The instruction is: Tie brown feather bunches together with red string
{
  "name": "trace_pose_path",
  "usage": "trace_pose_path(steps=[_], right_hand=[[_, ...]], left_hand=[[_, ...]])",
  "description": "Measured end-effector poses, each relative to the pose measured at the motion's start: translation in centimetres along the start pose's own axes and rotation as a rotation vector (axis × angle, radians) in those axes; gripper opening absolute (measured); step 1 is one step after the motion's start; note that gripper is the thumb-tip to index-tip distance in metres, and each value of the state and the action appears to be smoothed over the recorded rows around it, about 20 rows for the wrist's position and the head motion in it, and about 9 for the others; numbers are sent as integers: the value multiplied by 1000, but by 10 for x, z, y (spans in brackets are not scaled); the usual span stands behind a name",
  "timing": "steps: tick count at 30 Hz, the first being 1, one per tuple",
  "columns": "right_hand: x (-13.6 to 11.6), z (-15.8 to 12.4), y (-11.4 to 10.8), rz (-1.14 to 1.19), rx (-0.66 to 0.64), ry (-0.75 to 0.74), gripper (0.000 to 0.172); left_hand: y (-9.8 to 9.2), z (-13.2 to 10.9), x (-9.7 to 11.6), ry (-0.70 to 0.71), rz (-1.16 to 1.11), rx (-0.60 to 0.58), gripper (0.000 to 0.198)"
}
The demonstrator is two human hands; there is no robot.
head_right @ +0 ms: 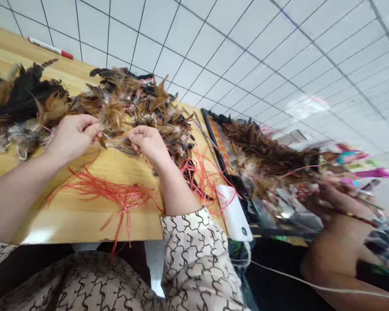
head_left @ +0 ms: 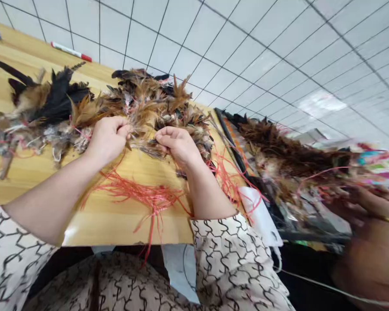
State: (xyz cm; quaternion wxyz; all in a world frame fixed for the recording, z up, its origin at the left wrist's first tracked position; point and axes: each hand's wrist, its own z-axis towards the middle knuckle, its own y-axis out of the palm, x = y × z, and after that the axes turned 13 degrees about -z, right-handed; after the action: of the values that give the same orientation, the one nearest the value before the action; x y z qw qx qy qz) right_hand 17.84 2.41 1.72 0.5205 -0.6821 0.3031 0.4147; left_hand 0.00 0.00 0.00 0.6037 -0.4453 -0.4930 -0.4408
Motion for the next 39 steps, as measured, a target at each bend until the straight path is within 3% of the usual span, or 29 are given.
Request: trace_pose_path(steps=[2, 5, 11, 18, 24, 28, 32, 34, 39], right_hand=[[-2, -2, 5, 20, -94, -30, 4], [-5, -4, 12, 56, -184, -100, 12], [-7, -6, 17, 88, -239, -216, 28], [-5, -5, 20, 80, -128, -230, 32], [-2, -5, 25, 22, -59, -237, 36], [1, -1, 26, 86, -32, -231, 36], [4, 3, 22, 205, 68, -172, 27], [4, 2, 22, 211, 20, -132, 28], [0, -7, 31, 148, -251, -85, 32]], left_hand=[[4, -2, -1, -4, -45, -38, 20], [8, -5, -3, -17, -77, -110, 19], [13, -11, 1, -74, -135, -197, 21], [15, -13, 13, -182, -250, -226, 22], [13, -11, 8, -131, -221, -290, 24], [9, -9, 10, -117, -183, -255, 26], [7, -8, 17, -193, -323, -179, 33], [7, -8, 20, -212, -376, -152, 34], [10, -10, 18, -210, -409, -165, 34]])
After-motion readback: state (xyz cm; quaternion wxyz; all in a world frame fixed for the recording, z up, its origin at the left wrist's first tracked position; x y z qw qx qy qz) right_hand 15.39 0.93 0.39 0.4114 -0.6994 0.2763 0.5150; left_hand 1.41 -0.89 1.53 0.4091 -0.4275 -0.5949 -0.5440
